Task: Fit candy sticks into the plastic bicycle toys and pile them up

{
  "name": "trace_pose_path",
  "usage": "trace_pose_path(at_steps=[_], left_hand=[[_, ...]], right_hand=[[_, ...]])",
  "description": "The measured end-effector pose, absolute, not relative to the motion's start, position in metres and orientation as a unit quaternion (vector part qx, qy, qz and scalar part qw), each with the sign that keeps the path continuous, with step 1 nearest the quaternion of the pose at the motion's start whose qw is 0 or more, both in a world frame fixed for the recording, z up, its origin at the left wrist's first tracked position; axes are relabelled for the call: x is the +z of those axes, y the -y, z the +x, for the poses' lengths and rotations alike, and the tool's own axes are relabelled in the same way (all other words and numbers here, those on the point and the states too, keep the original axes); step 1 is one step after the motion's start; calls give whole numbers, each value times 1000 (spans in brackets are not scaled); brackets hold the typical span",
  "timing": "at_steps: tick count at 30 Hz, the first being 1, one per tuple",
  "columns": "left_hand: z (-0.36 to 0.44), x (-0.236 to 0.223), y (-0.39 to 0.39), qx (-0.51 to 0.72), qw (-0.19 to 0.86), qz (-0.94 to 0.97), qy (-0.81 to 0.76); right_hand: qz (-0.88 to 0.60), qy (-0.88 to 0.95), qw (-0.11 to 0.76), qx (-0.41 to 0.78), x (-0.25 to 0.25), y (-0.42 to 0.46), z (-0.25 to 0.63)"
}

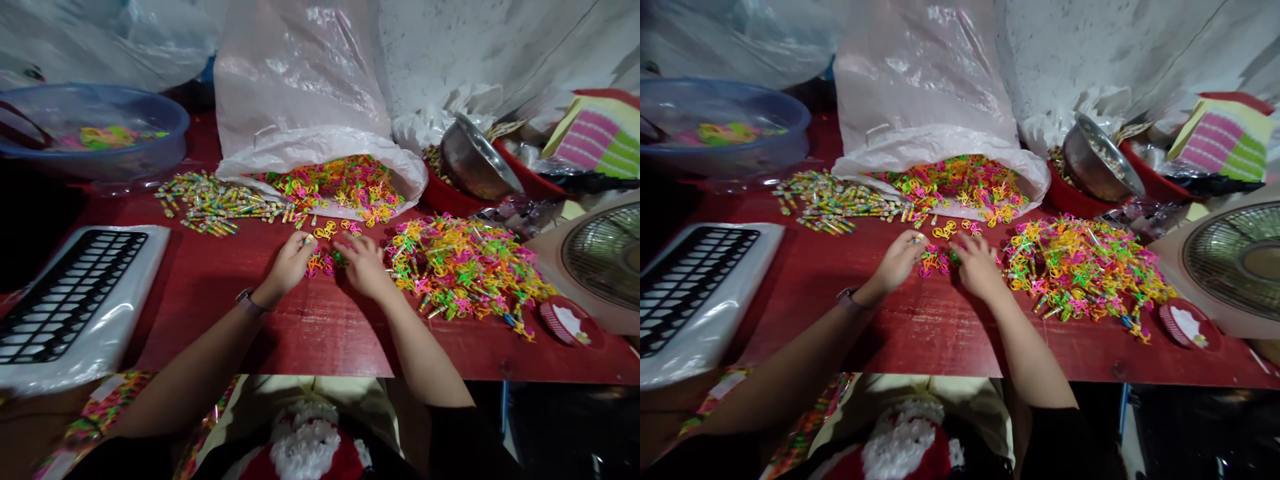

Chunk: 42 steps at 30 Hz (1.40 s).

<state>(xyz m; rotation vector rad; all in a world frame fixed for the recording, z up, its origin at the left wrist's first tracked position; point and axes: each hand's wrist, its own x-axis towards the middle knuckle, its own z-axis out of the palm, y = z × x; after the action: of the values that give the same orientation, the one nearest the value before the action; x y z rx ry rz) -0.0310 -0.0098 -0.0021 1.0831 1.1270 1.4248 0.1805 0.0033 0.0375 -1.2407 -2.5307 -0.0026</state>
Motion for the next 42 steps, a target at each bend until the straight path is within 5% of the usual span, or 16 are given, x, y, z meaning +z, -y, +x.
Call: trace_pose_path(at_steps=[2,5,12,16,34,42], left_hand=[[-32,-3,10,588,495,453,-452],[-33,-3,10,561,490,495,-448],[-29,-10,17,489,446,610,-435],[-24,-7,25,440,435,661,-425],[-18,10,39,432,358,703,-436],[-20,19,43,427,292,717,-467]], right_hand=[[-425,902,64,43,24,-5,164],[-429,897,72,74,19,-9,166],[-429,735,421,312,22,-13,182],[-412,606,504,457,20,-14,174],[-364,455,433,688,28,2,161],[-373,423,440,699,29,9,154]])
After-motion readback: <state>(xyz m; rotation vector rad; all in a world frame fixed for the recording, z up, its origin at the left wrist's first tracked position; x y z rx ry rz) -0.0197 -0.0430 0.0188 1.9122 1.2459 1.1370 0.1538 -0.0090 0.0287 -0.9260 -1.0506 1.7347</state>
